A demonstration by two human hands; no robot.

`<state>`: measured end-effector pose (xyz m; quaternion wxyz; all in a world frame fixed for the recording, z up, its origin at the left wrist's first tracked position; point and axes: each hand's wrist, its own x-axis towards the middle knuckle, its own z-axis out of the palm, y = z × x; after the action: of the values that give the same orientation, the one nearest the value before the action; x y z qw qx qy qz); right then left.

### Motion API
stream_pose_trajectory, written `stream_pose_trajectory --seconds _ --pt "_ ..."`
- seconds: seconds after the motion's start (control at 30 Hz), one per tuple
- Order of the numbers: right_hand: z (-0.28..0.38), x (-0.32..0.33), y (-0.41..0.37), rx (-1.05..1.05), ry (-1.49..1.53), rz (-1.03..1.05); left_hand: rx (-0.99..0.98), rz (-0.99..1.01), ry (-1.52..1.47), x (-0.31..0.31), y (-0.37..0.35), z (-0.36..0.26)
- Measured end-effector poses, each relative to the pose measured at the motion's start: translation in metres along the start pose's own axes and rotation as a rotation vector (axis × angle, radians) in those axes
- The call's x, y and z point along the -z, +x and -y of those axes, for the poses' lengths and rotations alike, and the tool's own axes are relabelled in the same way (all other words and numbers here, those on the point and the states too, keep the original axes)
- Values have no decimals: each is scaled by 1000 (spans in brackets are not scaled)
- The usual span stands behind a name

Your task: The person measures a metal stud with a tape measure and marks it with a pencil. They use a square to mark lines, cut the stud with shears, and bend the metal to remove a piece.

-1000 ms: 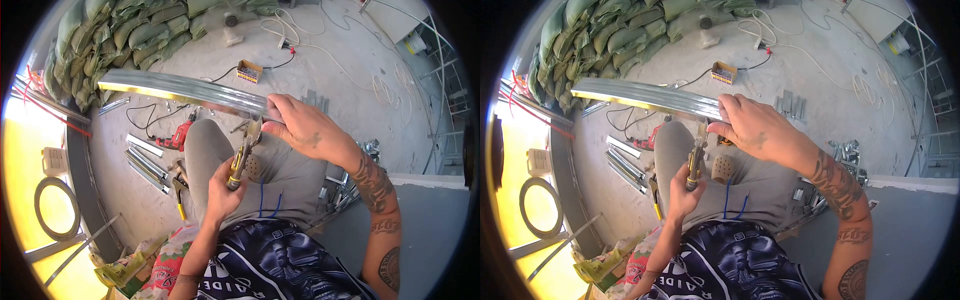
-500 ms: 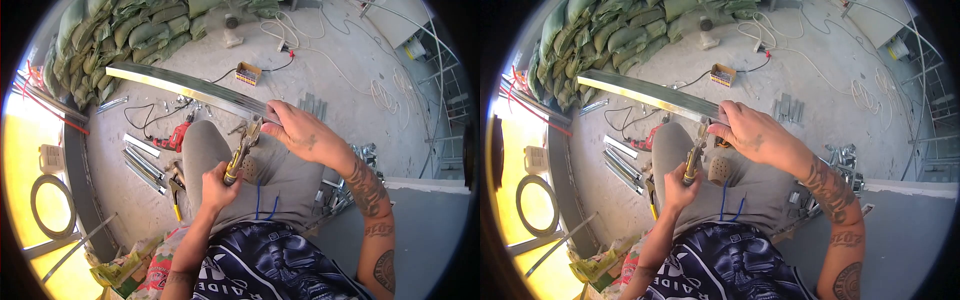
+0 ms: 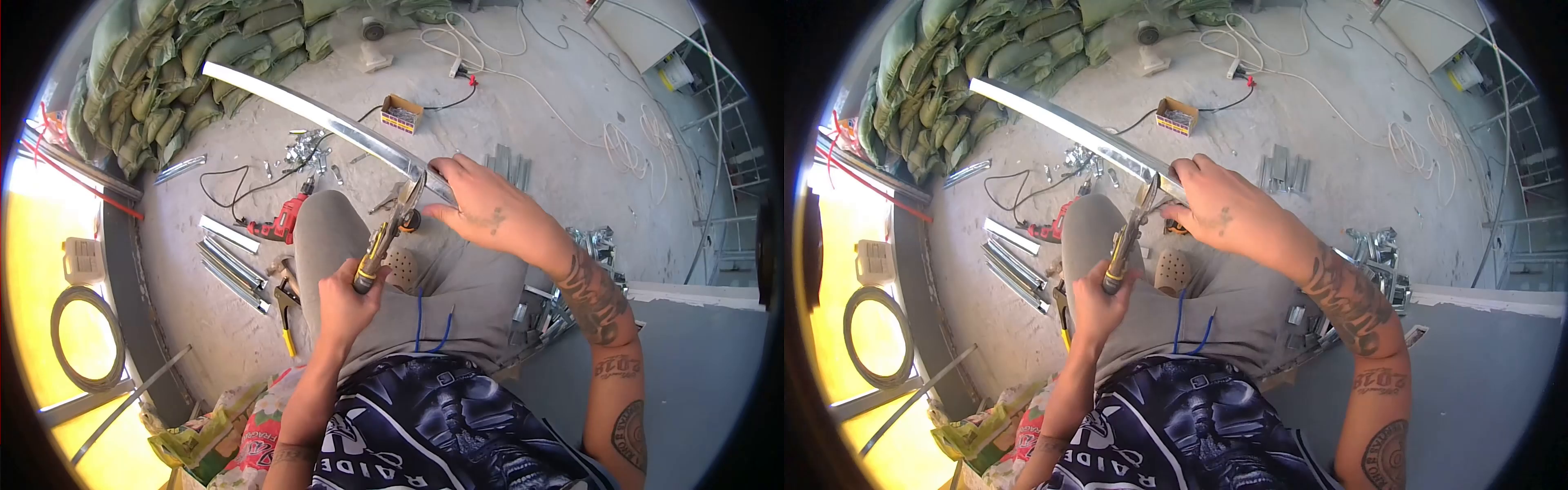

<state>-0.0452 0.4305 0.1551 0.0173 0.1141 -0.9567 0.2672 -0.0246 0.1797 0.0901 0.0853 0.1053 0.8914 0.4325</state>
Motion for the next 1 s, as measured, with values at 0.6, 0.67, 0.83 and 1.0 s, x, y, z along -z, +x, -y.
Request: stream_pose_trajectory --seconds 0.6,0.67,0.83,1.0 --pt "-2 -50 15 -482 1159 568 -61 -85 606 128 -20 -5" --pt "9 -61 15 -423 1146 679 -76 -173 630 121 -5 -3" --pt "19 -85 4 -134 1249 778 -30 -68 728 111 7 14" --pt "21 -87 7 125 1146 768 87 171 373 95 2 34"
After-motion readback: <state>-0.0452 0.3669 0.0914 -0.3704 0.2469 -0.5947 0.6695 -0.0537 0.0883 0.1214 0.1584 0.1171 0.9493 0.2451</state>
